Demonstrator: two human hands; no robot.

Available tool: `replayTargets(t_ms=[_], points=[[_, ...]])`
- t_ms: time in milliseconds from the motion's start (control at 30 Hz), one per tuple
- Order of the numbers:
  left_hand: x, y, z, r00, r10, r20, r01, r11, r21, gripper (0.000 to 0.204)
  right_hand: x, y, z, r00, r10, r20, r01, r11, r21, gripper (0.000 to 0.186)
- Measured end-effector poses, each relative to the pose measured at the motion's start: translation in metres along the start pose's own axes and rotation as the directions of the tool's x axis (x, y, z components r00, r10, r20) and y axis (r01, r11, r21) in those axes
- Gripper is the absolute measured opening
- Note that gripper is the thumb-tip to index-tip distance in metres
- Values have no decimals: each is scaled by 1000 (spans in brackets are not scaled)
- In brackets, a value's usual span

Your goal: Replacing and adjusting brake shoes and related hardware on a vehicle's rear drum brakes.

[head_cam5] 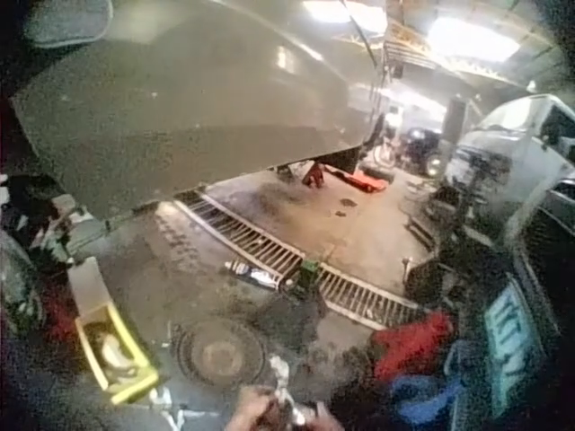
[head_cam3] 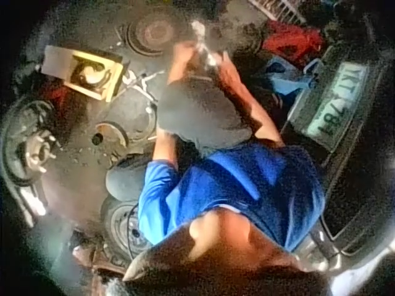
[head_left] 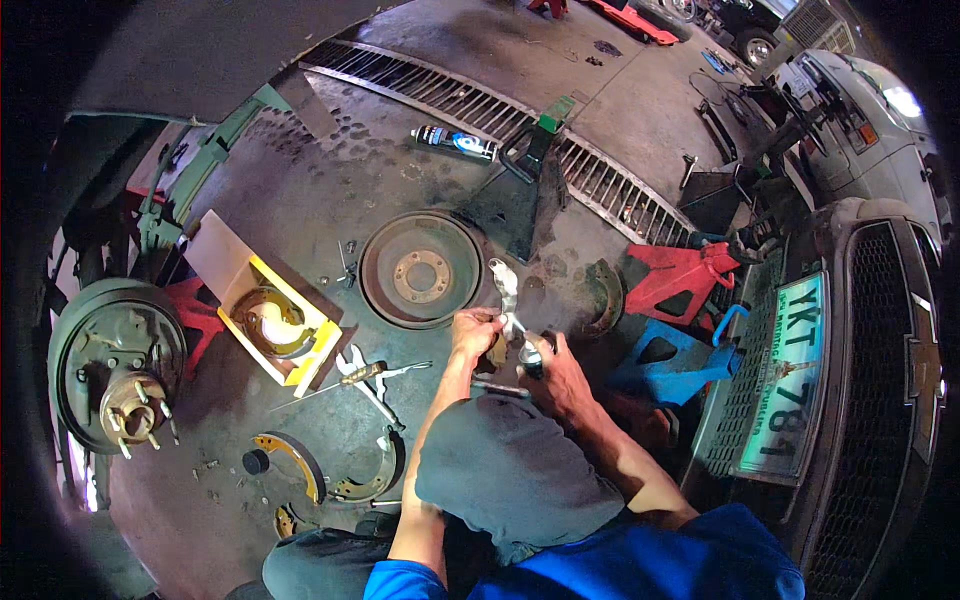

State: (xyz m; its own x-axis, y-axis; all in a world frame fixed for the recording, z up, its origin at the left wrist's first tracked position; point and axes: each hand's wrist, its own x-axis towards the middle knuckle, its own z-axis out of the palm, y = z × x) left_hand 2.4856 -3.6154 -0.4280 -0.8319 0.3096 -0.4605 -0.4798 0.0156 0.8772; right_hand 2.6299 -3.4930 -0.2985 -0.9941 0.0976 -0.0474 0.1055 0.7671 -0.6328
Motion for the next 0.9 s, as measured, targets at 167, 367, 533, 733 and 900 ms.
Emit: replayTargets(t_ms=[167,367,533,733,900], points=[[-4,7,4,1000,18,1,-18,1000,-14,23,-9,8,9,998,-31,58,29,999,33,65],[5,-10,-8,994,109,10,-109,972,208,23,34,-14,-18,998,49,-49,-51,998,-38,61],[-19,21,-1,991,129,-41,-90,855,511,23,44,-11,-36,997,-3,-80,-4,996,-90,62],[-29,18,-7,730,648,217,-373,111,921,14,19,11,-34,987,89,-132,-96,994,-46,71],[-19,-7,-13,376,632,678,-496,-480,723,28,21,24,-39,985,172,1,-172,981,-89,72]])
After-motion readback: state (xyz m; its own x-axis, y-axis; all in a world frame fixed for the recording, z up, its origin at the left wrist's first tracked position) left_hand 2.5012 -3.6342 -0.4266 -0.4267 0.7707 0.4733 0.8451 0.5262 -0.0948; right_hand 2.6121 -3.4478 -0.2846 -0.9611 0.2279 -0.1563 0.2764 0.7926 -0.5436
